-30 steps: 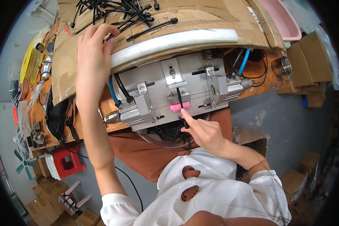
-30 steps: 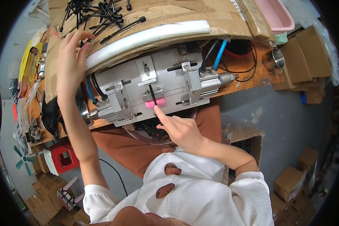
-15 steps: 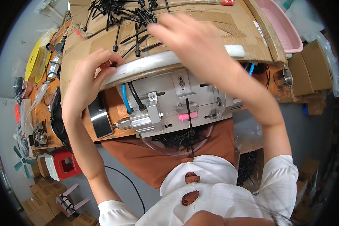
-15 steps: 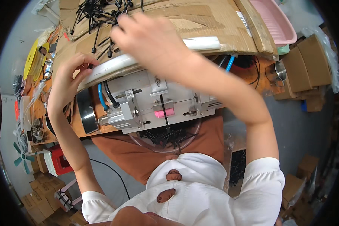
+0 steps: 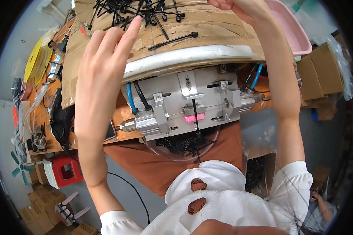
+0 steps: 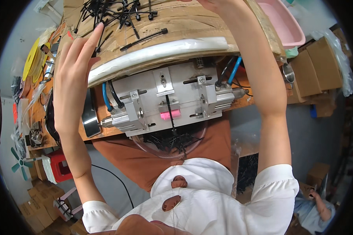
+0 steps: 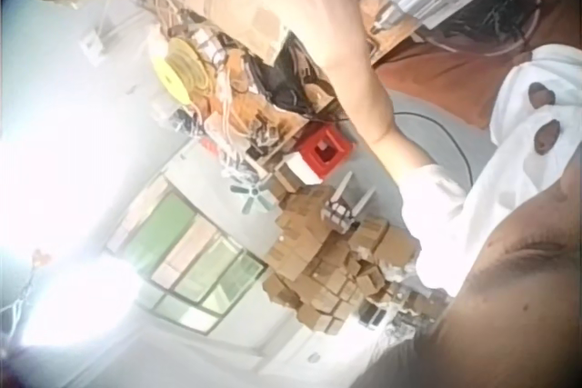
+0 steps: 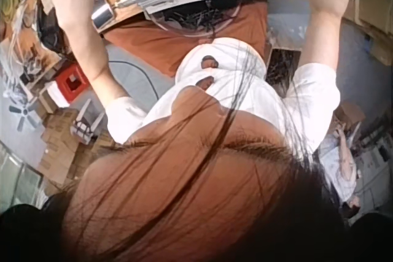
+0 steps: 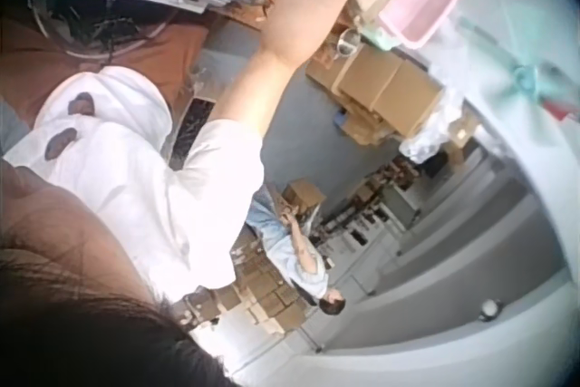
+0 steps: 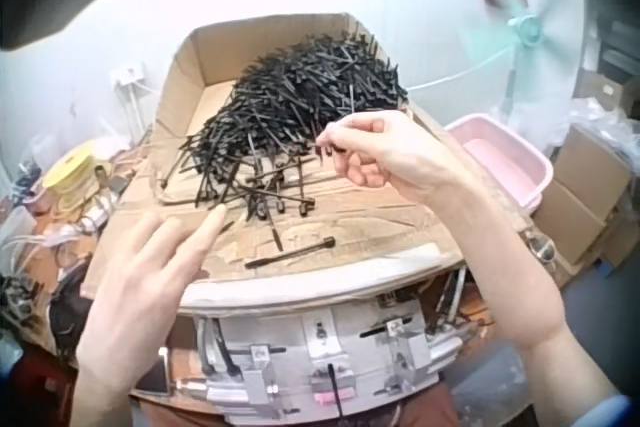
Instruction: The person picks up black plastic components and places them into a machine one at a time to be processed. After each piece is finished, the person removes it and drops it into a bowl, eventually pouring the collected components into a larger container.
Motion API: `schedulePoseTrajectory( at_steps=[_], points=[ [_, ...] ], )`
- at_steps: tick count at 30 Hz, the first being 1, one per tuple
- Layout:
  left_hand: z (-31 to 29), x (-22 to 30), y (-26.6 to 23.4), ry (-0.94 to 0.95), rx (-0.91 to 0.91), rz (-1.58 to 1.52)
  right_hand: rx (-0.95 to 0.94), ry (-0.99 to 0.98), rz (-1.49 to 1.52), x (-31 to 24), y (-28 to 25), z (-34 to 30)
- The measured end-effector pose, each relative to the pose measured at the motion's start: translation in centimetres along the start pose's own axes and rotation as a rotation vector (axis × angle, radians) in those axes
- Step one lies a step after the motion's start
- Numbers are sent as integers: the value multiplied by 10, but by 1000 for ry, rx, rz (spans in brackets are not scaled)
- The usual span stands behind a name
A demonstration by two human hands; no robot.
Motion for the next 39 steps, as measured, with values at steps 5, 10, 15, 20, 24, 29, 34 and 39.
schedulePoseTrajectory(
  at_steps=[5,10,15,20,24,29,34,39],
  points=[
    [-61,64,19,-204,-80,-226,149,-57,308,-24,-13,-77],
    [-125,131,87,-392,-187,-381,186,-95,312,-4,-3,-128],
    [-130,139,116,-445,-273,-343,308,-177,155,-5,-3,-157],
    [-124,139,114,-441,-291,-365,412,-109,90,-9,15,-185],
    [-129,129,114,-464,-309,-373,376,-227,-431,0,65,-219],
    [-68,18,35,-522,-35,-251,185,-191,-670,31,132,-254],
    [-59,-82,37,-536,-165,-426,129,-209,-598,42,161,-249],
    [-60,-65,34,-506,-167,-478,120,-189,-635,45,159,-245]
  ],
)
Point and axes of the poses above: each hand's wrist, its own z-axis towards the middle knuckle, its own y-axis out of the palm, x = y × z, the point moved 10 cm from there along z, towards the middle knuckle, and after that the axes turned 11 degrees about -z, right-handed, at the moved point
